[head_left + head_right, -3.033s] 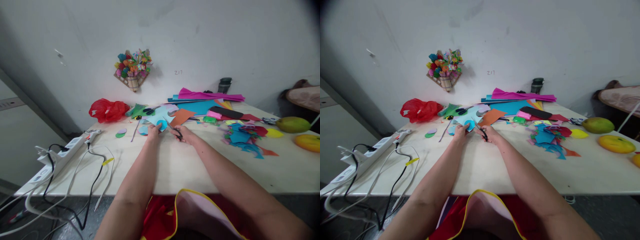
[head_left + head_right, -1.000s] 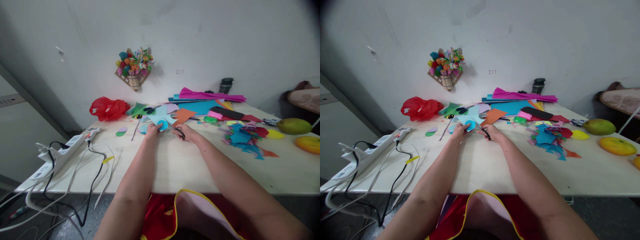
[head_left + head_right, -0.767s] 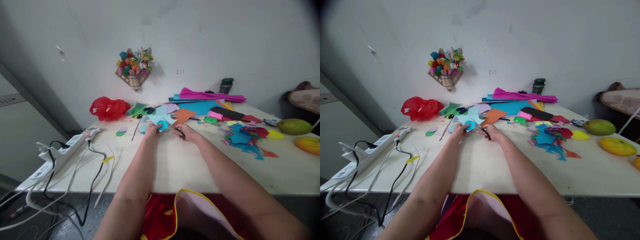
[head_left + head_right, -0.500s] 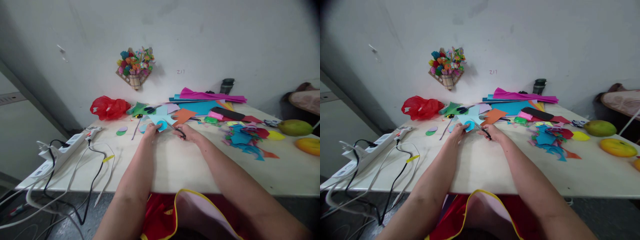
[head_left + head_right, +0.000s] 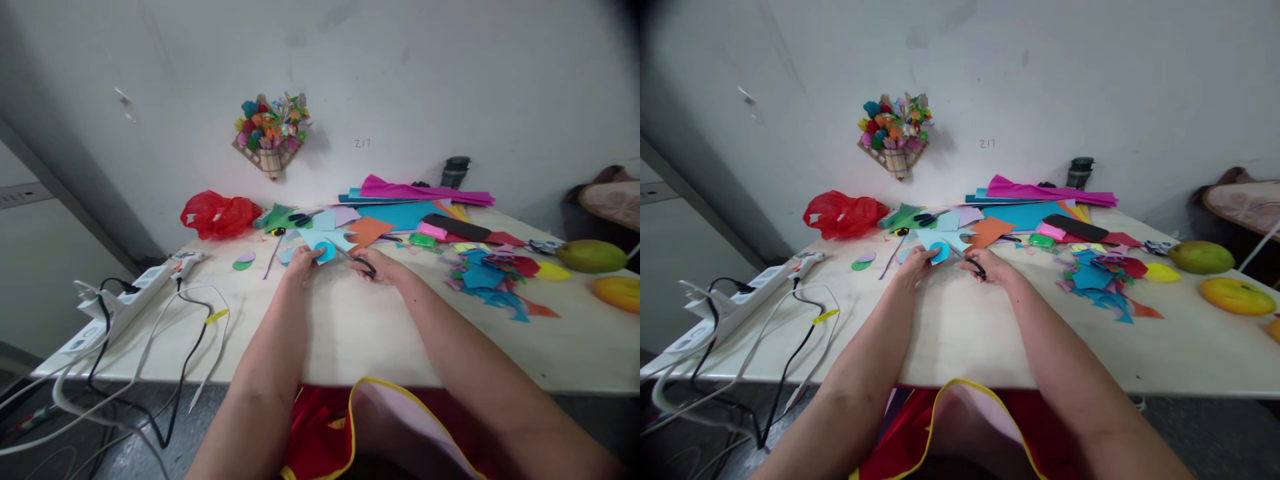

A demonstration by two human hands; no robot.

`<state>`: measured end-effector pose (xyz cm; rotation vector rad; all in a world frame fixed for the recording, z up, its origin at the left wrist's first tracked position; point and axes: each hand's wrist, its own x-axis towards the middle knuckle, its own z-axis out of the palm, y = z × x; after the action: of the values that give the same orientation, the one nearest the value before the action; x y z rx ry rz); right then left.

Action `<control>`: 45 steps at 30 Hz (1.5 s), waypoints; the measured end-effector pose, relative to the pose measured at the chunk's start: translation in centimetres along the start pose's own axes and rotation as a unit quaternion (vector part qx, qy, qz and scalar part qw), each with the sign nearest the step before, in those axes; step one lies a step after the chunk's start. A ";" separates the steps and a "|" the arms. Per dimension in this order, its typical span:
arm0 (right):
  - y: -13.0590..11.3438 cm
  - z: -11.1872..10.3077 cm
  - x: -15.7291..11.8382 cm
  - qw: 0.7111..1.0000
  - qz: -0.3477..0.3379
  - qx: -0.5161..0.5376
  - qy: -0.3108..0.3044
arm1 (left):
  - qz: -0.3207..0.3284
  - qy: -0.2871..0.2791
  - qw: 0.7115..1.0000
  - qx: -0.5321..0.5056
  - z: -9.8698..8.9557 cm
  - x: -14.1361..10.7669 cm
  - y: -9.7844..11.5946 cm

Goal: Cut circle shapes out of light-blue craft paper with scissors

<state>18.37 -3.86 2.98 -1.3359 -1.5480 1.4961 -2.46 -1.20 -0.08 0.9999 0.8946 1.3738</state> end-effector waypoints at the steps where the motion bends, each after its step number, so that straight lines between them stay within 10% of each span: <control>1: 0.1 -0.1 0.0 1.000 -0.003 -0.001 -0.005 | 0.001 0.000 1.000 0.004 0.1 0.0 0.0; 45: 1.1 -1.2 1.0 0.997 -0.035 -0.040 -0.047 | -0.035 -0.041 0.998 0.032 0.3 -0.8 0.8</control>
<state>19.39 -2.68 1.91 -1.2582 -1.7120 1.4866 -2.51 -2.00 0.71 1.0568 0.9082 1.2443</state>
